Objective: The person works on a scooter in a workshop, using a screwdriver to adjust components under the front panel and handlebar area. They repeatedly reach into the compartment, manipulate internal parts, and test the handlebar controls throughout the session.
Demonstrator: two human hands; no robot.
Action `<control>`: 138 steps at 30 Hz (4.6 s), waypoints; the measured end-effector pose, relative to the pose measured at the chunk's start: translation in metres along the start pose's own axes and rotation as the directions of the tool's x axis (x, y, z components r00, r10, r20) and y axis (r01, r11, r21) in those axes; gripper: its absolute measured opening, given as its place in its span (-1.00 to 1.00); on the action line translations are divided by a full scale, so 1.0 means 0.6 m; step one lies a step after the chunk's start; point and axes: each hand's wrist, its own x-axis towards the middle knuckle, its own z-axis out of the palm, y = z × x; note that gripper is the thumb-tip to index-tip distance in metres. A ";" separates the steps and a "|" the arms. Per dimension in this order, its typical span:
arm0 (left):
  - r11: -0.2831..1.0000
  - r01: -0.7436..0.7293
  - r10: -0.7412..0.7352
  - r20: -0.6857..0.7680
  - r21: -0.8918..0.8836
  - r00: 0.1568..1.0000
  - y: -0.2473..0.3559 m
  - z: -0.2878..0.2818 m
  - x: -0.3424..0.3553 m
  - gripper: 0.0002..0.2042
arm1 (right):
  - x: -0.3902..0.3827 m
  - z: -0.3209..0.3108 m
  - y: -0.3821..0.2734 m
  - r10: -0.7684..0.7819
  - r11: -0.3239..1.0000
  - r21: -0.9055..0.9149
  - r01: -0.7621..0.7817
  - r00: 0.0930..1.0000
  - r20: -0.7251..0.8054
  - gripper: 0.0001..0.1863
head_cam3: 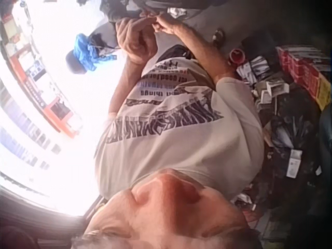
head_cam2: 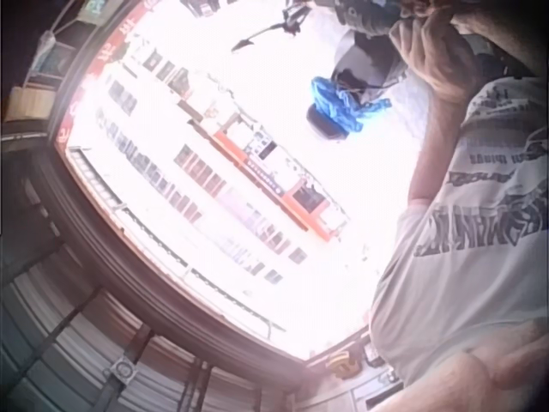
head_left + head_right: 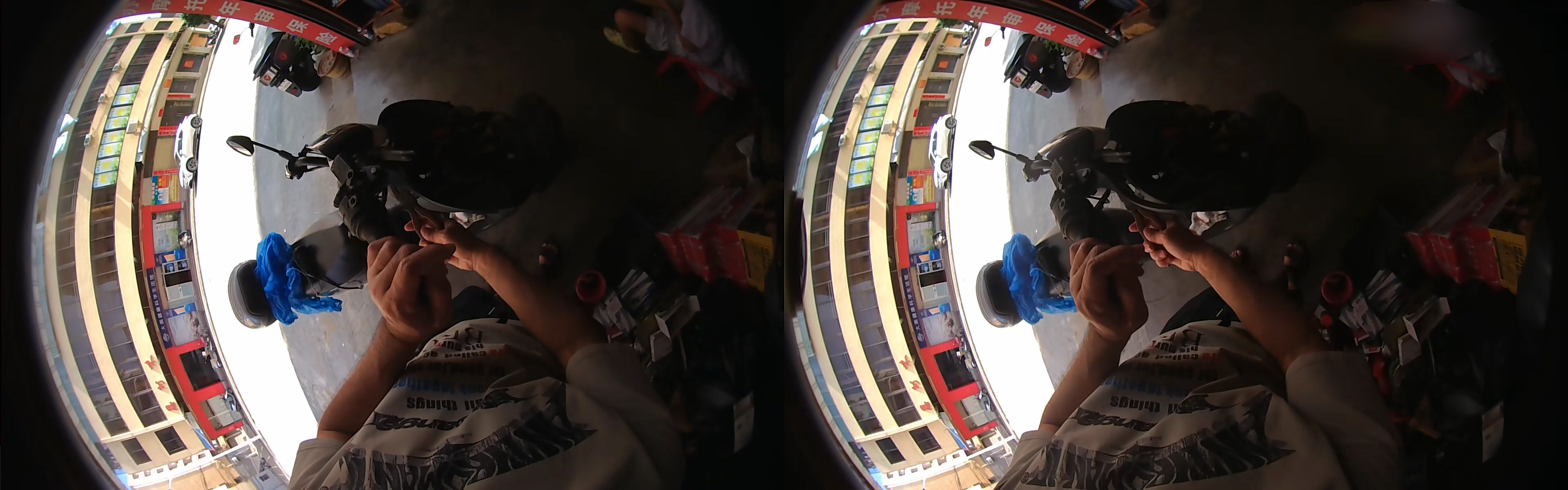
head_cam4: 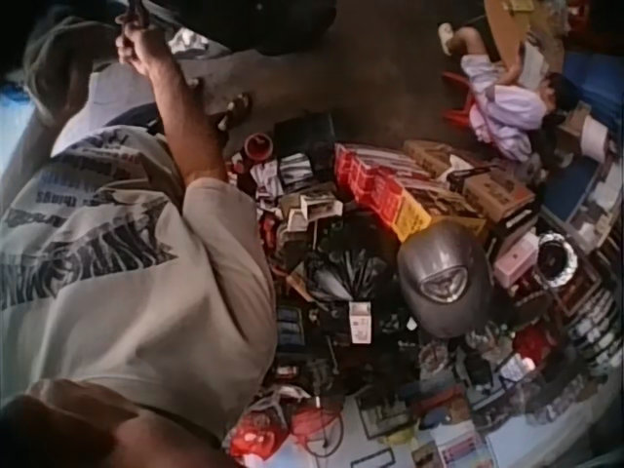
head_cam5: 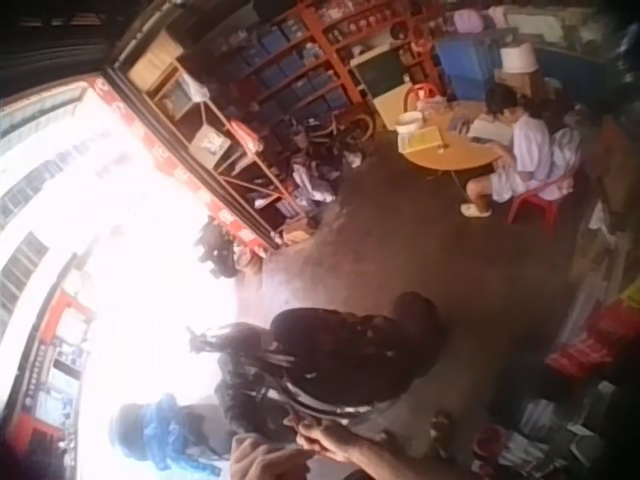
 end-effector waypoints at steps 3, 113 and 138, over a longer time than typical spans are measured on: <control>1.000 -0.022 0.022 -0.005 0.001 1.000 -0.001 0.000 0.005 -0.81 | -0.015 0.011 -0.019 0.017 0.997 -0.076 -0.020 0.999 -0.029 -0.76; -0.106 0.512 -0.760 0.401 -0.853 0.511 -0.380 0.110 -0.215 -0.52 | -0.033 0.008 -0.052 0.142 0.982 -0.129 -0.137 0.989 0.029 -0.69; -0.341 0.309 -0.818 0.442 -0.888 0.368 -0.372 0.163 -0.212 -0.54 | -0.050 0.016 -0.125 0.239 0.863 -0.428 -0.268 0.963 -0.122 -0.69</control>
